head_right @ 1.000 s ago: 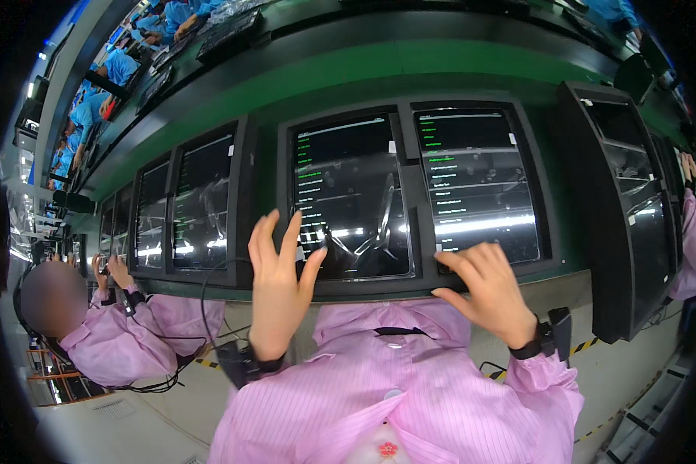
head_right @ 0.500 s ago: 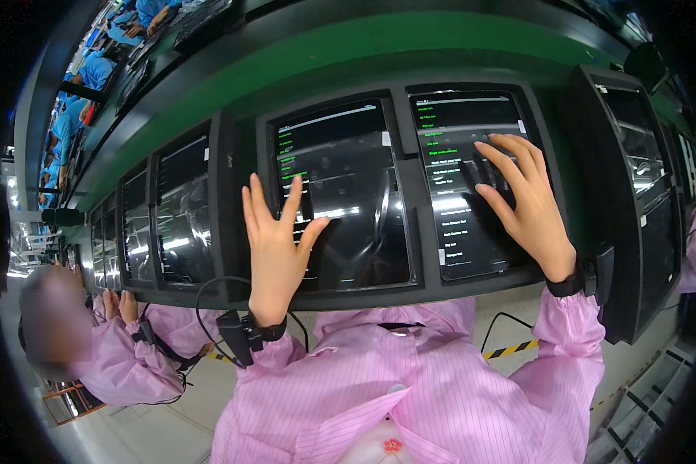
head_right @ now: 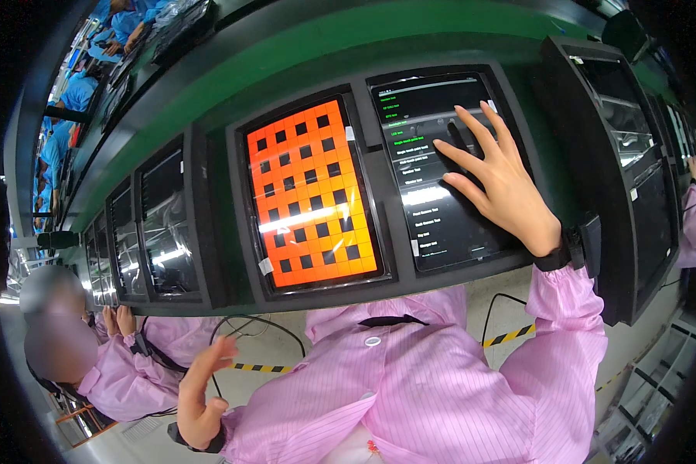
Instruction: The person tests tablets by taking trays of tablets from a conveyor line, tapping and swiping their touchscreens to perform display and touch diagnostic tests, and sliding the trays down the line.
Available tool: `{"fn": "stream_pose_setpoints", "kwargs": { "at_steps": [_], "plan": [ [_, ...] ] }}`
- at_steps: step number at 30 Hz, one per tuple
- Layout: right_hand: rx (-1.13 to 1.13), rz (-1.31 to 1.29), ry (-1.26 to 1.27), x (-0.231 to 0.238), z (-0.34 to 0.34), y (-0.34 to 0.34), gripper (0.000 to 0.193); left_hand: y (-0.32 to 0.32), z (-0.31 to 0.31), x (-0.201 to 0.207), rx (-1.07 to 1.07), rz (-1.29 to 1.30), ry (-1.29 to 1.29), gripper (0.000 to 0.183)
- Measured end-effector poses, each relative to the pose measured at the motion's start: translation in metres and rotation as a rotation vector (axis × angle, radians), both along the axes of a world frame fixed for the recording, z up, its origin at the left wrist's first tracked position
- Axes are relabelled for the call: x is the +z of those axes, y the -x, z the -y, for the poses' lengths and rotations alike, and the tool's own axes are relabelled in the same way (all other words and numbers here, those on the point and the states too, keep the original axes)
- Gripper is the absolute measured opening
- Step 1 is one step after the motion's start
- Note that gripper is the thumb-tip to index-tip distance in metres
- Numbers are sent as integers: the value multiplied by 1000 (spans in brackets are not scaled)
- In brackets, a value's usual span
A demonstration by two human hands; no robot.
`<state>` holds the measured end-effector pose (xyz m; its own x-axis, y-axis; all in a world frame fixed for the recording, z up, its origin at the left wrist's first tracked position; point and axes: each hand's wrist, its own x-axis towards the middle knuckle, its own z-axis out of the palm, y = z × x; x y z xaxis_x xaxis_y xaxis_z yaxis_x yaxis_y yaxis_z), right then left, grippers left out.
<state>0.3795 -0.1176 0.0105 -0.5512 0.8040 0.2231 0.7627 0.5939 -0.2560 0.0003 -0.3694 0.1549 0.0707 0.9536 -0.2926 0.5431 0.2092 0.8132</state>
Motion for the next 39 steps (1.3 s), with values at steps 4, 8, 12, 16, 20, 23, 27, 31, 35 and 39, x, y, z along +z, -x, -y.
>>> {"fn": "stream_pose_setpoints", "kwargs": {
  "at_steps": [4,8,12,16,20,23,27,31,35,39],
  "plan": [
    [-10,-4,35,-1,0,0,45,-2,13,-10,109,84,54,78],
    [-4,-5,61,4,-4,-2,45,4,9,-7,268,231,-237,61],
    [-7,7,67,6,-16,3,44,0,-43,-34,680,-19,-461,39],
    [34,-1,11,1,-42,19,48,-15,-133,-84,288,-397,-588,42],
    [60,21,-25,-9,-68,41,51,-21,-204,-121,258,-637,-389,62],
    [63,18,-29,-14,-76,52,50,-20,-221,-136,203,-682,-422,69],
    [69,25,-20,-19,-81,55,51,-16,-228,-148,229,-781,-389,68],
    [58,35,-6,-22,-83,54,50,-15,-227,-153,223,-838,-351,66],
    [46,-4,32,-19,-83,46,47,-18,-231,-153,165,-883,-413,66],
    [-50,62,16,-11,-83,25,46,-32,-241,-156,89,-861,-499,68]
  ]
}}
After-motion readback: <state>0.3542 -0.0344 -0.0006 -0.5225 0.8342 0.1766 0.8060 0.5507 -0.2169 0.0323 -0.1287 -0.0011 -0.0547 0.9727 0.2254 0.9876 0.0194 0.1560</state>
